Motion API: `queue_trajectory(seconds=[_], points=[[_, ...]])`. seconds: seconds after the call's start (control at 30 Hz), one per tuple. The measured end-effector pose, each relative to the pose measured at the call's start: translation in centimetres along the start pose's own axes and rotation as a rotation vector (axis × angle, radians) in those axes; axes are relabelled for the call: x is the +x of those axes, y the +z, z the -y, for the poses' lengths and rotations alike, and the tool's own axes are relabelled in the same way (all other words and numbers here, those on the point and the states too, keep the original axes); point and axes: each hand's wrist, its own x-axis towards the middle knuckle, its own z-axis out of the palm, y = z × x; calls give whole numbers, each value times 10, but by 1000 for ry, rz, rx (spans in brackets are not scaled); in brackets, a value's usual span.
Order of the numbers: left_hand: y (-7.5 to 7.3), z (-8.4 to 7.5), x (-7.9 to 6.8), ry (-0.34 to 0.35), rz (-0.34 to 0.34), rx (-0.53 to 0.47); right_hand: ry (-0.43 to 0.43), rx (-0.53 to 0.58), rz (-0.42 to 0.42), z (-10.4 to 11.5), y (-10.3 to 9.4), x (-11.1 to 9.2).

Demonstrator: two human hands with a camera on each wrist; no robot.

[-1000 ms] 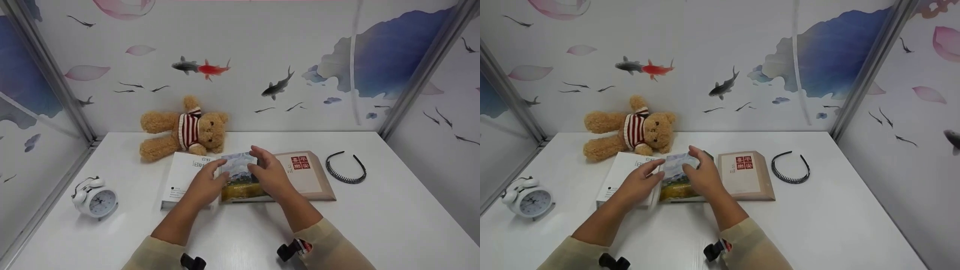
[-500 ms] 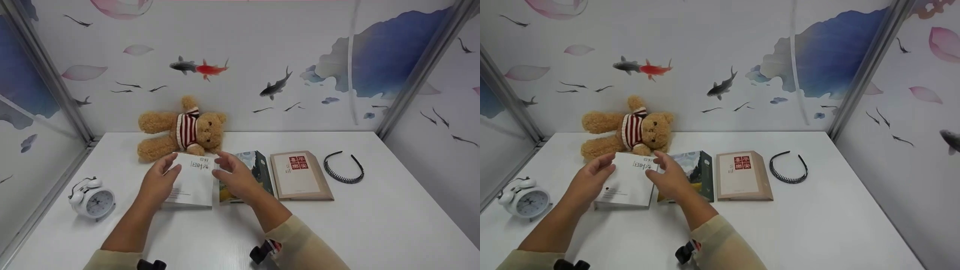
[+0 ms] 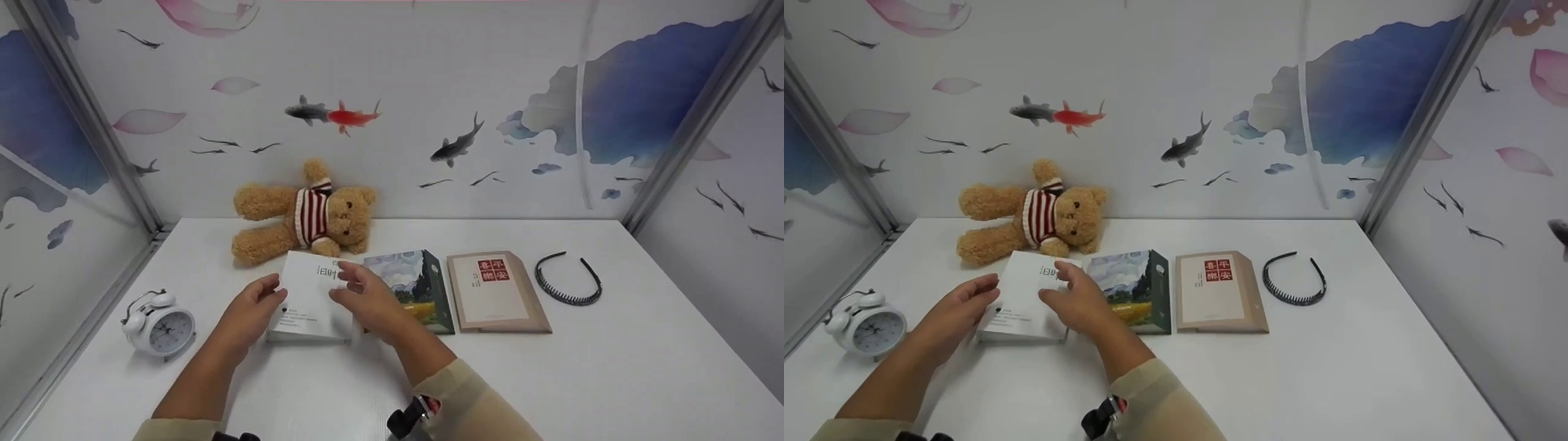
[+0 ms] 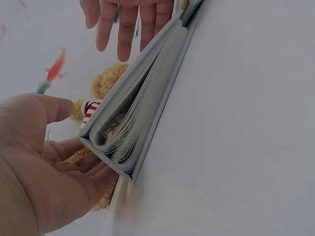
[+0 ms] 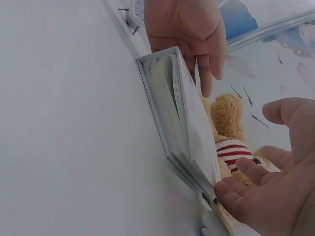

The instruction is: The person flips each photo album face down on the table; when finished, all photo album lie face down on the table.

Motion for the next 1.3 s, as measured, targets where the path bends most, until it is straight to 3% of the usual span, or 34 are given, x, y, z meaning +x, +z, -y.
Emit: queue_trajectory(seconds=[0.33,0.73,1.0,1.13,1.3], points=[[4,2,-3,-1,-4,52,-10,15,59,-6,0,-4],[4,8,2,7,-56,76,-12,45,107,-8,1,-6],[3,-3,-3,-30,-90,-29,-14,99,121,-7,1,-4],[3,-7,-6,-4,-78,-93,-16,125,140,-7,2,-6],[1,-10,-9,39,-40,-240,-2,156,168,-2,3,-9]])
